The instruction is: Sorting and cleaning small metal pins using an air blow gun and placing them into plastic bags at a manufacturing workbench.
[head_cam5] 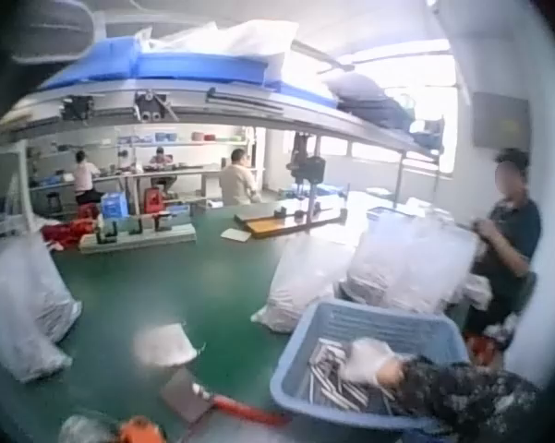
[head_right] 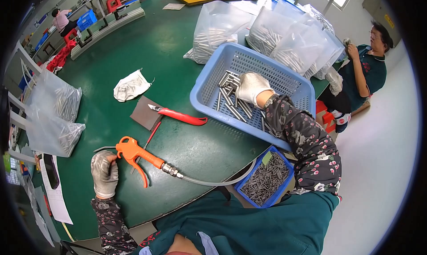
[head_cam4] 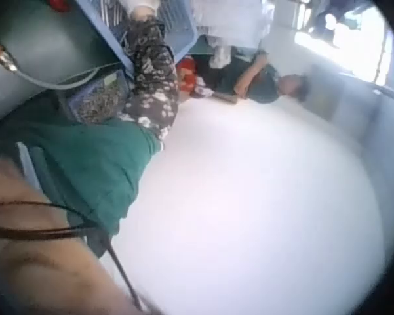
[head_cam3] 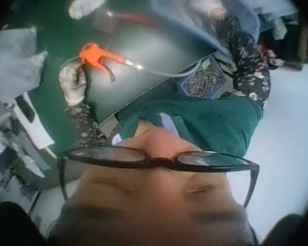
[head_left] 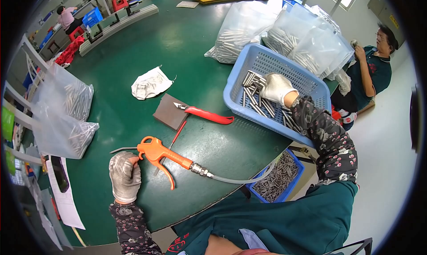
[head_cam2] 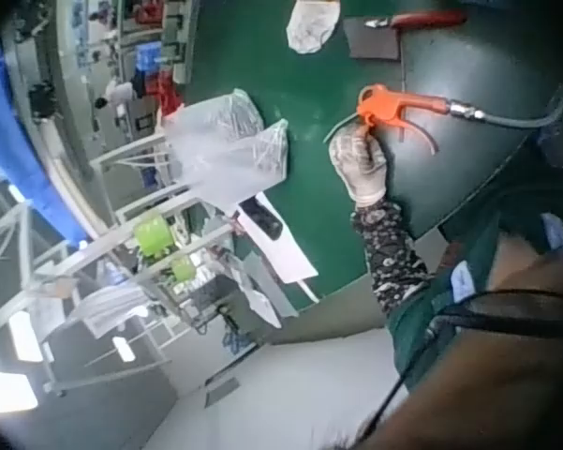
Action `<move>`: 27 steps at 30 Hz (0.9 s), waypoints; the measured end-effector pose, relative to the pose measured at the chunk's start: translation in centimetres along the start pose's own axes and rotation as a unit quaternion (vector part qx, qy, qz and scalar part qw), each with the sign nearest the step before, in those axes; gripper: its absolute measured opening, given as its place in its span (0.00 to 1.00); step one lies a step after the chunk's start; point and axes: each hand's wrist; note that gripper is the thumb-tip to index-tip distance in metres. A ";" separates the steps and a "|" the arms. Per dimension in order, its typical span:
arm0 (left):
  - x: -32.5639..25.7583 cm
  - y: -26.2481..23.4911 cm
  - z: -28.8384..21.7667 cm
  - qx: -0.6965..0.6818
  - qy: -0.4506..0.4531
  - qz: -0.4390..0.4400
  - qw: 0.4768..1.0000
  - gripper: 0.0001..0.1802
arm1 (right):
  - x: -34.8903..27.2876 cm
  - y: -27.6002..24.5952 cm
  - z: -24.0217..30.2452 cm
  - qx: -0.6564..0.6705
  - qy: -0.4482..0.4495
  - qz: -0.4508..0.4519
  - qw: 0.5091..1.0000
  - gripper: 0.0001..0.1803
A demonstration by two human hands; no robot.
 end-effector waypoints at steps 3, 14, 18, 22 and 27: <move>0.1 -0.1 0.0 0.004 -0.004 0.002 1.000 0.15 | -0.2 0.3 0.8 -0.006 0.018 0.035 0.999 0.18; -0.5 0.2 0.8 0.002 -0.014 0.019 1.000 0.14 | -1.2 1.9 4.6 -0.073 0.024 0.035 0.996 0.17; -0.7 0.4 1.0 -0.003 -0.015 0.013 1.000 0.14 | -1.2 2.8 3.3 -0.143 -0.043 -0.093 0.984 0.13; -0.9 0.2 1.0 -0.014 -0.017 0.002 1.000 0.14 | -0.5 2.4 2.7 -0.086 -0.035 -0.053 0.994 0.10; -0.8 -0.1 1.1 -0.010 -0.013 0.005 1.000 0.15 | -0.4 2.3 2.5 -0.075 -0.066 -0.023 0.995 0.10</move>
Point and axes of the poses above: each hand's wrist, its own x-axis towards the middle knuckle, its own y-axis out of the palm, z = x × y, and after that the axes turned 9 degrees about -z, right-handed
